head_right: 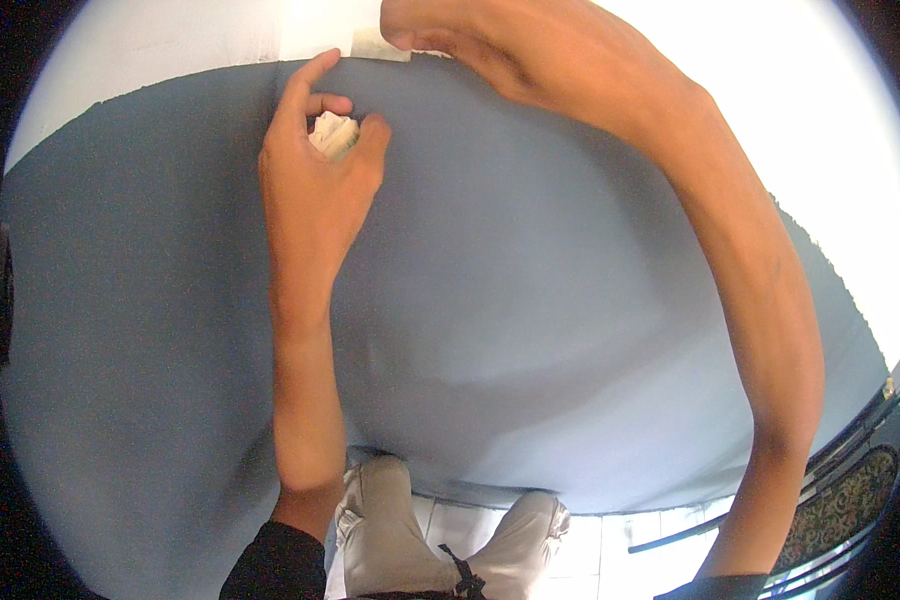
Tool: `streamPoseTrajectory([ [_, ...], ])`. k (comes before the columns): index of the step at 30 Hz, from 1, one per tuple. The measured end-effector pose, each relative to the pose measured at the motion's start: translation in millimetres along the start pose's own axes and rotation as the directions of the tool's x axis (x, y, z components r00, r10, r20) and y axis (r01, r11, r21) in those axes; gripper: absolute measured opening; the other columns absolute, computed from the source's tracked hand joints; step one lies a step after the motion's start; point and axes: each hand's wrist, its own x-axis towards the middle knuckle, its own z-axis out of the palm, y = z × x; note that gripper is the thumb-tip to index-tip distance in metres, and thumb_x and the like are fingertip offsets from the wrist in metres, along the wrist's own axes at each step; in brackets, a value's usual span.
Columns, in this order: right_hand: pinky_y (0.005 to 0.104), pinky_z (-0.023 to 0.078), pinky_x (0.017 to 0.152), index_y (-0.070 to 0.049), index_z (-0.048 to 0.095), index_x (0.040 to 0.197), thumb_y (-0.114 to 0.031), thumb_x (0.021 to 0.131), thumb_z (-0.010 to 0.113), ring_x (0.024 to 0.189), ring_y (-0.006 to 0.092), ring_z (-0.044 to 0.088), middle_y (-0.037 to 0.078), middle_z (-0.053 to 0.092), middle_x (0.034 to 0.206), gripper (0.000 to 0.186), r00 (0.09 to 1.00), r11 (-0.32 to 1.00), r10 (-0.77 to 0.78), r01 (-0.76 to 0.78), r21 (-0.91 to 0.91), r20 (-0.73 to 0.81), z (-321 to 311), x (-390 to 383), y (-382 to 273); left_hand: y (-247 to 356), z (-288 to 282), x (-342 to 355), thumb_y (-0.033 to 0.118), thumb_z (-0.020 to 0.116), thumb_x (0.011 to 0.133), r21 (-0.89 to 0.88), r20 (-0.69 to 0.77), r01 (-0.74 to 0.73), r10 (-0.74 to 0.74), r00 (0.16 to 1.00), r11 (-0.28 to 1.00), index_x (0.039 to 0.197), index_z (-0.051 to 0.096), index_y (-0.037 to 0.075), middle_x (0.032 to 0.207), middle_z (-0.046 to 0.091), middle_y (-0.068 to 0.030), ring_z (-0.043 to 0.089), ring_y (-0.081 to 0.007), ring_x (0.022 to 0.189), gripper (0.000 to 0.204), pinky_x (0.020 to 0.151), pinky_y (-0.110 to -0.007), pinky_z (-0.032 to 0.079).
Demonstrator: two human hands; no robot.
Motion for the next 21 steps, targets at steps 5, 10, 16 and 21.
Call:
streamPoseTrajectory([
  [5, 0.0435, 0.048, 0.073, -0.002, 0.056, 0.104, -0.006, 0.097, 0.061, 0.084, 0.0313, 0.064, 0.015, 0.063, 0.097, 0.01, 1.0, 1.0, 0.002, -0.002, -0.016, -0.007, -2, -5, -1, 8, -2, -1, 0.008, 0.07, 0.085, -0.066, 0.026, 0.074, -0.072, 0.997, 0.995, 0.132, 0.058, -0.005, 0.104, 0.062, -0.016, 0.065, -0.0271, 0.091, 0.05, 0.085, -0.041, 0.053],
  [10, 0.0433, 0.049, 0.073, -0.002, 0.057, 0.105, -0.006, 0.097, 0.061, 0.085, 0.0308, 0.065, 0.015, 0.064, 0.098, 0.009, 0.999, 0.997, 0.048, -0.049, -0.056, -0.015, -12, -13, -13, 13, -3, 1, 0.009, 0.07, 0.084, -0.047, 0.065, 0.091, -0.088, 0.994, 0.995, 0.128, 0.059, -0.005, 0.103, 0.064, -0.0159, 0.066, -0.027, 0.09, 0.048, 0.084, -0.041, 0.053],
  [16, 0.043, 0.051, 0.076, -0.002, 0.057, 0.105, -0.005, 0.097, 0.062, 0.089, 0.0301, 0.067, 0.014, 0.066, 0.1, 0.01, 0.999, 0.999, 0.009, -0.01, -0.032, -0.034, -4, -23, 2, 14, -2, -9, 0.009, 0.072, 0.082, 0.019, 0.076, 0.057, -0.058, 0.995, 0.998, 0.129, 0.059, -0.004, 0.102, 0.065, -0.0148, 0.067, -0.0254, 0.088, 0.051, 0.083, -0.039, 0.055],
  [21, 0.043, 0.051, 0.077, -0.002, 0.057, 0.105, -0.004, 0.096, 0.062, 0.091, 0.0301, 0.068, 0.014, 0.066, 0.101, 0.01, 1.0, 0.999, 0.023, -0.023, -0.039, -0.019, -2, -24, 1, 13, -8, -12, 0.009, 0.071, 0.08, -0.007, 0.089, 0.085, -0.084, 0.993, 0.996, 0.129, 0.058, -0.004, 0.102, 0.065, -0.014, 0.068, -0.0237, 0.084, 0.052, 0.079, -0.039, 0.056],
])
